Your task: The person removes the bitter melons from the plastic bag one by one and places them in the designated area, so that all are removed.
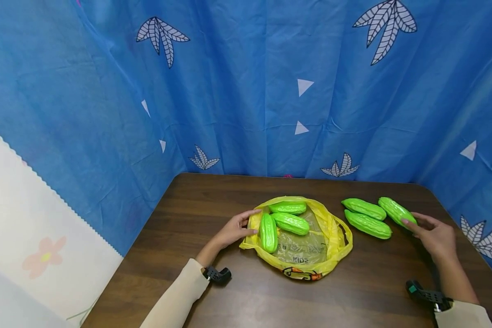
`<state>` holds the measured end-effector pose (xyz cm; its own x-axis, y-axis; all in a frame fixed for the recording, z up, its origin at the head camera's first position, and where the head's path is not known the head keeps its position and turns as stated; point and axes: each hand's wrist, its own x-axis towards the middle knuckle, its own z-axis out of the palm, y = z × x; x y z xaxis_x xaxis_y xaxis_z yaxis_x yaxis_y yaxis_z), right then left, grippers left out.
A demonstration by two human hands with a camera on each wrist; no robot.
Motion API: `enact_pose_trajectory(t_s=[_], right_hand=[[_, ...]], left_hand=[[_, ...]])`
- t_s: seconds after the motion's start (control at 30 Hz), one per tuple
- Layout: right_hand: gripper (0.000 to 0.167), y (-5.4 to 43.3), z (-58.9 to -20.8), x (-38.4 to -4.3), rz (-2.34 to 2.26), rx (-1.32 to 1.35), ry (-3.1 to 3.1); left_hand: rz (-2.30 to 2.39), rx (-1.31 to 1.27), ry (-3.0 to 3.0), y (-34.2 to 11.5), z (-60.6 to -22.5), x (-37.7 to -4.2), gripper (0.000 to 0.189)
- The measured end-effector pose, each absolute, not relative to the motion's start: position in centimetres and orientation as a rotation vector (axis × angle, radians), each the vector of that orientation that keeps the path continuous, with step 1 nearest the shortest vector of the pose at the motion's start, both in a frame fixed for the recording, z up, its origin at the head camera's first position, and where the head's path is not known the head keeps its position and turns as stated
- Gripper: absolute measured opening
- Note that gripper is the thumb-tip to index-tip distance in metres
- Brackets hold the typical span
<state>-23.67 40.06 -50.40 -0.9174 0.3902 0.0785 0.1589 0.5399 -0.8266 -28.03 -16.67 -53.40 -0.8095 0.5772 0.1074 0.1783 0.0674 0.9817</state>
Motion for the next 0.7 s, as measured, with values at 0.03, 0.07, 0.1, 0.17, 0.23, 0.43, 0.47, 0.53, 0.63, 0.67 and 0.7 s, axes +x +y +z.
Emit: enact_pose_trajectory(t_s=[0.03,0.07,0.1,0.17,0.23,0.43,0.47,0.53,0.63,0.67,0.7], right_hand=[[0.071,40.08,-50.42,-23.69,1.309,-0.459,-2.533],[0.072,40.07,-50.45,-23.71,1.295,-0.461,-2.54],[0.072,40.06,-50.49,-23.74,1.286,-0.464,-2.545],[0.073,39.98,-50.57,-23.78,1.276,-0.473,-2.549],[0.073,39.98,-50.68,-23.79,1.267,-0.471,-2.555],[0.072,39.94,-50.93,-23.72,1.205,-0.455,-2.582],[0.072,39.92,-50.95,-23.71,1.192,-0.452,-2.586],[0.073,39.87,-50.97,-23.72,1.191,-0.451,-2.584],[0.073,39.88,-51.0,-23.77,1.189,-0.45,-2.586],[0.074,39.89,-51.01,-23.79,1.186,-0.451,-2.589],[0.074,39.89,-51.01,-23.81,1.188,-0.452,-2.592]], left_hand=[[1.8,0.756,2.038,-16.66,-53.41,-28.04,0.066],[1.799,0.756,2.039,-16.65,-53.41,-28.04,0.066],[1.8,0.756,2.038,-16.63,-53.45,-28.06,0.066],[1.802,0.755,2.035,-16.62,-53.52,-28.09,0.066],[1.801,0.754,2.036,-16.62,-53.58,-28.15,0.066],[1.797,0.746,2.029,-16.64,-53.47,-28.1,0.066],[1.798,0.743,2.026,-16.65,-53.49,-28.11,0.066],[1.803,0.739,2.02,-16.65,-53.55,-28.15,0.066],[1.801,0.74,2.021,-16.65,-53.57,-28.22,0.066],[1.802,0.741,2.021,-16.65,-53.59,-28.24,0.066],[1.802,0.743,2.021,-16.64,-53.59,-28.26,0.066]])
